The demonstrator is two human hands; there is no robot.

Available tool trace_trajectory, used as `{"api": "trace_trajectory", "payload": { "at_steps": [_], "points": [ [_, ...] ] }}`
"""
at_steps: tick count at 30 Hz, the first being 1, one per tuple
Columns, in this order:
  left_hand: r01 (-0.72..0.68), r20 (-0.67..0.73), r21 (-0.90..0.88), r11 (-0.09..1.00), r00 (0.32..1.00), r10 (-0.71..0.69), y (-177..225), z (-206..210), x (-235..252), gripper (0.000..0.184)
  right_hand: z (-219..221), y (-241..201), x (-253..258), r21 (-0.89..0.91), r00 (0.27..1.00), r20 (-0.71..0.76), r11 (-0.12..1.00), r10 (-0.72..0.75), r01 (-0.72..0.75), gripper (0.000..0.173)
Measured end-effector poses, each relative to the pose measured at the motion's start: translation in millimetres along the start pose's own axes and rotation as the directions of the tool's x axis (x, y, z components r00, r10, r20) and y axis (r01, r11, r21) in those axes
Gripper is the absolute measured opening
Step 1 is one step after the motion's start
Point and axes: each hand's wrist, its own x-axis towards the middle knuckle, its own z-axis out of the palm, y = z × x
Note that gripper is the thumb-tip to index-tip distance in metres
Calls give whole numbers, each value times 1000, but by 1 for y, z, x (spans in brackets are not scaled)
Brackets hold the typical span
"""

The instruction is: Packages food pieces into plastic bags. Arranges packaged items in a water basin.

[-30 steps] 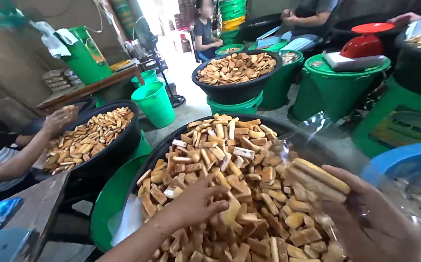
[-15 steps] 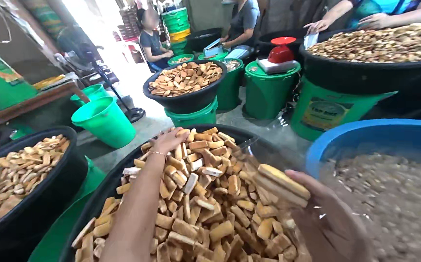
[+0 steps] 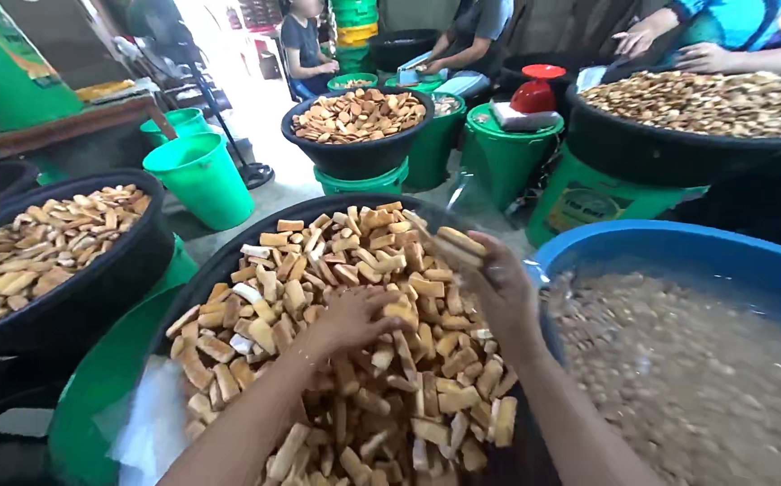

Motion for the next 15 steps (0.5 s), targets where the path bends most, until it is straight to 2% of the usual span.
{"api": "trace_trajectory", "payload": {
  "at_steps": [1, 3, 4, 6, 7, 8, 9, 10, 11, 12, 13, 15],
  "points": [
    [-14, -2, -83, 996, 1000, 14, 7, 2, -13, 56, 0, -1, 1, 35, 998, 51, 999, 35, -37, 40],
    [-83, -185, -377, 923, 983, 12, 16, 7, -37, 54, 1, -6, 1, 145, 983, 173, 985, 69, -95, 39],
    [-115, -265, -575, 810, 963, -52, 21, 8, -46, 54, 3, -10, -1, 216, 967, 242, 968, 74, -128, 39],
    [-176, -284, -884, 434, 938, -199, 32, 9, -57, 44, 8, -23, -2, 271, 910, 414, 950, 32, -157, 38],
    [-200, -259, -945, 258, 940, -221, 34, 10, -61, 41, 9, -31, -1, 238, 850, 526, 960, -2, -145, 38],
    [-218, -254, -961, 169, 939, -232, 35, 13, -65, 38, 9, -42, 1, 182, 759, 650, 975, -23, -126, 37],
    [-247, -280, -957, 153, 925, -257, 37, 16, -68, 33, 7, -55, 4, 129, 648, 760, 989, -47, -79, 38],
    [-276, -324, -942, 190, 895, -306, 38, 18, -70, 29, 5, -68, 8, 87, 542, 838, 996, -67, -12, 39],
    [-312, -389, -916, 253, 843, -372, 41, 21, -71, 26, 4, -79, 11, 56, 463, 884, 997, -72, 48, 40],
    [-345, -458, -884, 315, 774, -437, 43, 25, -70, 26, 4, -88, 12, 30, 427, 902, 996, -62, 81, 41],
    [-375, -525, -848, 374, 694, -493, 44, 28, -67, 26, 5, -95, 10, 6, 427, 903, 996, -43, 88, 41],
    [-428, -629, -777, 462, 555, -544, 38, 30, -65, 28, 7, -98, 2, 24, 543, 839, 999, -40, 36, 38]
  ]
}}
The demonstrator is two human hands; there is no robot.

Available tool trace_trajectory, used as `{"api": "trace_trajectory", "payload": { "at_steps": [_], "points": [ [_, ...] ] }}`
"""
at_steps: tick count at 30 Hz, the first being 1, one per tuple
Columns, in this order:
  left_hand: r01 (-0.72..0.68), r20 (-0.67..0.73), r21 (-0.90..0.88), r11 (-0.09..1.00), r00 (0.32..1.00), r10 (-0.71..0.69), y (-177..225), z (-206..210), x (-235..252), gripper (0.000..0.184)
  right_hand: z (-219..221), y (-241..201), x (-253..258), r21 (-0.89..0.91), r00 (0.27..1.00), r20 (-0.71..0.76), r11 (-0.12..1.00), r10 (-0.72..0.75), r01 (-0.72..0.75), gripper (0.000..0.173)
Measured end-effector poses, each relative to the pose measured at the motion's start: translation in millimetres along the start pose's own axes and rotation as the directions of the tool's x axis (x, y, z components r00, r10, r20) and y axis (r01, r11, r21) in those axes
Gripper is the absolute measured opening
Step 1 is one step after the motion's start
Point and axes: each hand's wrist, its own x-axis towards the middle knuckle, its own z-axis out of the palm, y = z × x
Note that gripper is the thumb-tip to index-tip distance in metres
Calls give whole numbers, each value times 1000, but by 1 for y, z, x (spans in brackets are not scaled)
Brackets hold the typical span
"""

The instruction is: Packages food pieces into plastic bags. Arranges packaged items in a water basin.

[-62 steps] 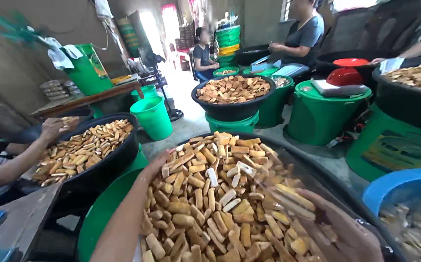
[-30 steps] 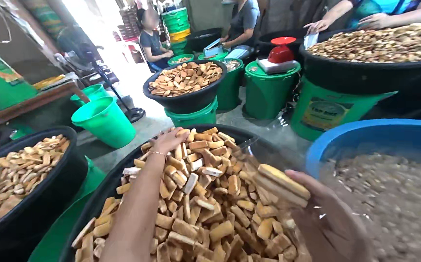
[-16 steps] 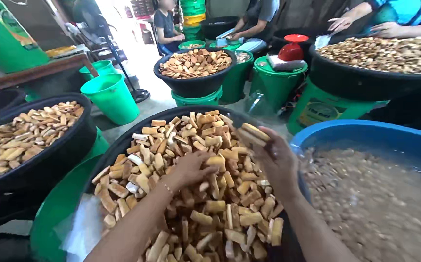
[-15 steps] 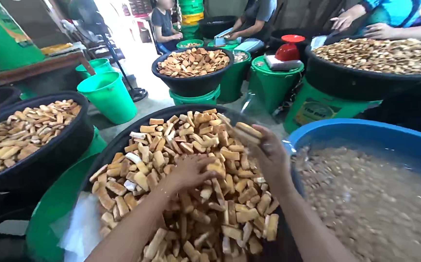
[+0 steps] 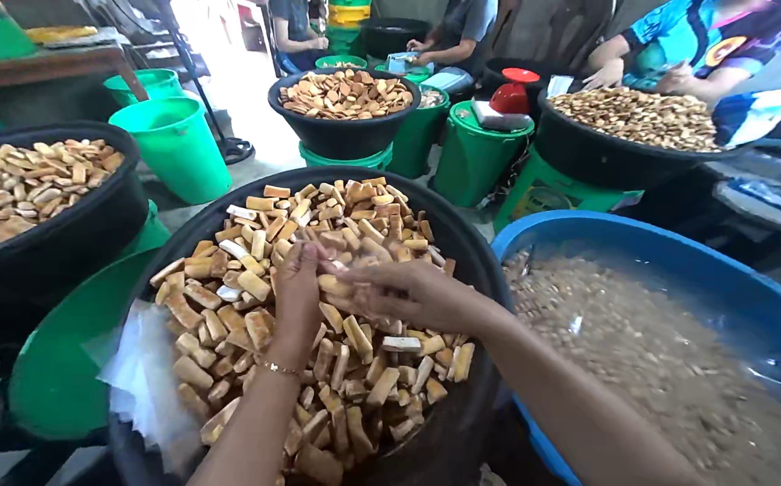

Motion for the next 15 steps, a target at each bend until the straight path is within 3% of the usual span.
{"api": "trace_trajectory", "payload": {
  "at_steps": [2, 3, 5, 7, 9, 12, 14, 15],
  "points": [
    [-19, -79, -16, 1000, 997, 17, 0, -14, 6, 31, 2, 13, -1, 19, 979, -164, 993, 119, -117, 29],
    [5, -116, -69, 998, 993, -13, 1, -20, 10, 31, 2, 25, 0, -57, 959, -199, 974, 203, -218, 28],
    [78, -180, -178, 981, 978, -110, 6, -26, 14, 24, 4, 46, 4, -235, 893, -92, 862, 440, -449, 34],
    [131, -161, -259, 957, 971, -176, 6, -28, 13, 24, 21, 62, 7, -393, 824, 4, 759, 566, -519, 36],
    [157, -131, -318, 935, 969, -207, 3, -26, 13, 25, 40, 71, 3, -467, 819, 19, 729, 574, -500, 41],
    [163, -83, -377, 912, 974, -209, -1, -29, 12, 29, 49, 72, -6, -391, 870, -8, 800, 492, -456, 45],
    [154, -84, -380, 912, 976, -200, -3, -30, 12, 32, 41, 54, -12, -263, 890, -112, 850, 443, -456, 39],
    [153, -88, -359, 921, 977, -196, -4, -30, 11, 32, 38, 43, -18, -187, 912, -229, 904, 340, -384, 36]
  ]
}}
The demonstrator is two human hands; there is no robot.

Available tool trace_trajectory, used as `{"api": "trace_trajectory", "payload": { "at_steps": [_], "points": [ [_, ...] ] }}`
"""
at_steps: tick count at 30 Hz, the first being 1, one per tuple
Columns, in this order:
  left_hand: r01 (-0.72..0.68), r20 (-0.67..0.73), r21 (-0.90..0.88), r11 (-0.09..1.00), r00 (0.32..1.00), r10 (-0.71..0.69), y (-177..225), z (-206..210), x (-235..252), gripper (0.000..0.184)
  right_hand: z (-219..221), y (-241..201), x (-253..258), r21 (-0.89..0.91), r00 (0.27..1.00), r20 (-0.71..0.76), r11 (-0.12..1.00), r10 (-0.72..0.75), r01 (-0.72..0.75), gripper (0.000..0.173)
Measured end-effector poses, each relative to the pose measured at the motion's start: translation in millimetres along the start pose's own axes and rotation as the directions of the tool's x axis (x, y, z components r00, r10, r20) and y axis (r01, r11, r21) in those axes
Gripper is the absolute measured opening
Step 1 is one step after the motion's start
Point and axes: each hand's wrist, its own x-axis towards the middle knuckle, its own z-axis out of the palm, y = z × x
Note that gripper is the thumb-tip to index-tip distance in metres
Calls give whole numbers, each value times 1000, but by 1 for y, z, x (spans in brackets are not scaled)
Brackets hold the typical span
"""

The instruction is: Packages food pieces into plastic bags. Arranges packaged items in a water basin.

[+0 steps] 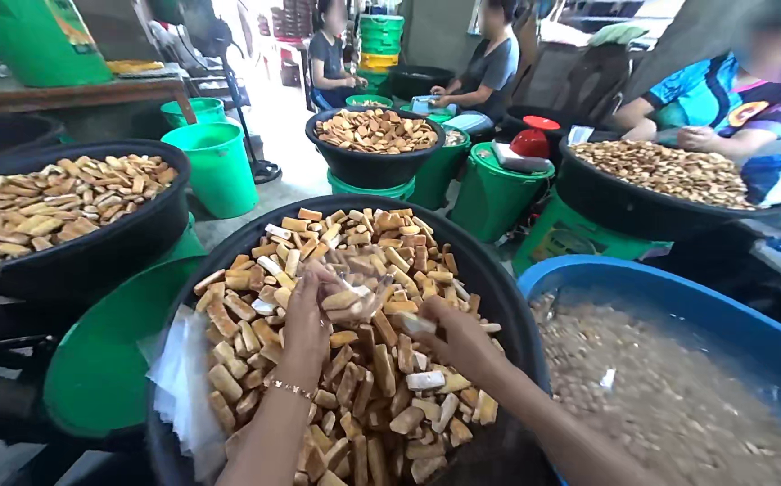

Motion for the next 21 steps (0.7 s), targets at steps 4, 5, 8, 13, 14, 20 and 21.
{"api": "trace_trajectory", "payload": {
  "at_steps": [4, 5, 8, 13, 14, 20, 21],
  "points": [
    [-9, 4, 101, 995, 1000, 9, -3, 5, -7, 34, -24, -34, -20, 206, 832, -498, 899, -245, 388, 27],
    [-21, 35, 116, 993, 999, 17, -3, 6, -10, 35, -25, -40, -20, 181, 778, -565, 878, -276, 443, 27],
    [-65, 122, 172, 983, 992, 44, -3, 12, -18, 37, -16, -47, -9, -68, 647, -655, 883, -391, 465, 20],
    [-153, 164, 196, 969, 979, 122, -2, 15, -30, 34, -1, -56, 10, -205, 727, -360, 810, -585, 550, 24],
    [-175, 132, 187, 967, 980, 152, -1, 13, -29, 34, -4, -58, 12, -137, 747, -319, 808, -583, 573, 26],
    [-207, -77, 65, 976, 974, 212, 19, -17, 3, 34, -8, -37, 33, -65, 960, -125, 968, -249, 242, 28],
    [-171, -102, 37, 985, 979, 174, 19, -19, 7, 33, -3, -38, 42, -135, 992, 94, 986, -85, 97, 35]
  ]
}}
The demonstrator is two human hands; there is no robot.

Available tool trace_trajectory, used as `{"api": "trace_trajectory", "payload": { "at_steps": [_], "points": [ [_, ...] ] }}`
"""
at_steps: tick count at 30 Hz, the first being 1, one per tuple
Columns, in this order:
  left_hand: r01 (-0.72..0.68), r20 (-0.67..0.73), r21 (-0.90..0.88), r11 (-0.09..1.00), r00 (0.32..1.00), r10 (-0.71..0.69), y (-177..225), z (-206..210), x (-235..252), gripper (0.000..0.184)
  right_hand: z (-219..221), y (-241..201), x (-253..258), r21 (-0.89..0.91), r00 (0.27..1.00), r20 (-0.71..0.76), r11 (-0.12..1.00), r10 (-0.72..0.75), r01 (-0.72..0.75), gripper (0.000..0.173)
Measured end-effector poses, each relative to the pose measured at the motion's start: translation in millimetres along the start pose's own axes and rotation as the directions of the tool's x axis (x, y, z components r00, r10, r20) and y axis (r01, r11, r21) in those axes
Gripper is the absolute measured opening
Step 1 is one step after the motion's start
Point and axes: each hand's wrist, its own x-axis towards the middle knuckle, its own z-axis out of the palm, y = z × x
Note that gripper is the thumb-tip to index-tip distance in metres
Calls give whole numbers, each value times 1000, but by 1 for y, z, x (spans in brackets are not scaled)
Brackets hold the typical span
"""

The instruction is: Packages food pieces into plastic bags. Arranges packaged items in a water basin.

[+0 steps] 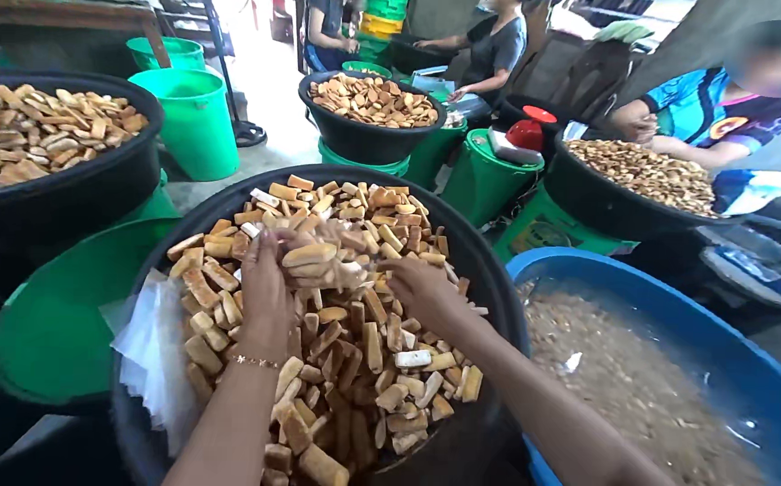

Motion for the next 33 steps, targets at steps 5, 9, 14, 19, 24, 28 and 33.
{"api": "trace_trajectory", "payload": {
  "at_steps": [5, 9, 14, 19, 24, 28, 33],
  "points": [
    [175, -42, -100, 979, 983, -180, -8, 2, 5, 29, 48, 16, 11, -106, 976, 203, 993, 73, -53, 41],
    [267, -40, -157, 951, 960, -277, -6, 2, 9, 32, 31, 7, -6, 96, 1000, -22, 995, 18, -16, 35],
    [256, 37, -49, 966, 967, -254, -8, 7, 5, 39, -4, -14, -21, 158, 628, -738, 841, -247, 517, 19],
    [181, 305, 59, 982, 933, -191, -3, 18, -17, 44, 7, -12, 3, -197, 519, -701, 833, -489, 518, 9],
    [325, 620, -190, 926, 771, -143, -3, 8, -19, 45, -6, -4, 6, 52, 628, -704, 858, -331, 511, 14],
    [332, 603, -233, 914, 787, -132, -4, 13, -24, 29, -13, -12, 2, 96, 741, -541, 846, -397, 524, 23],
    [173, 387, -258, 950, 920, -62, -1, 5, -12, 27, -35, 7, 8, 165, 748, -612, 883, -257, 438, 27]
  ]
}}
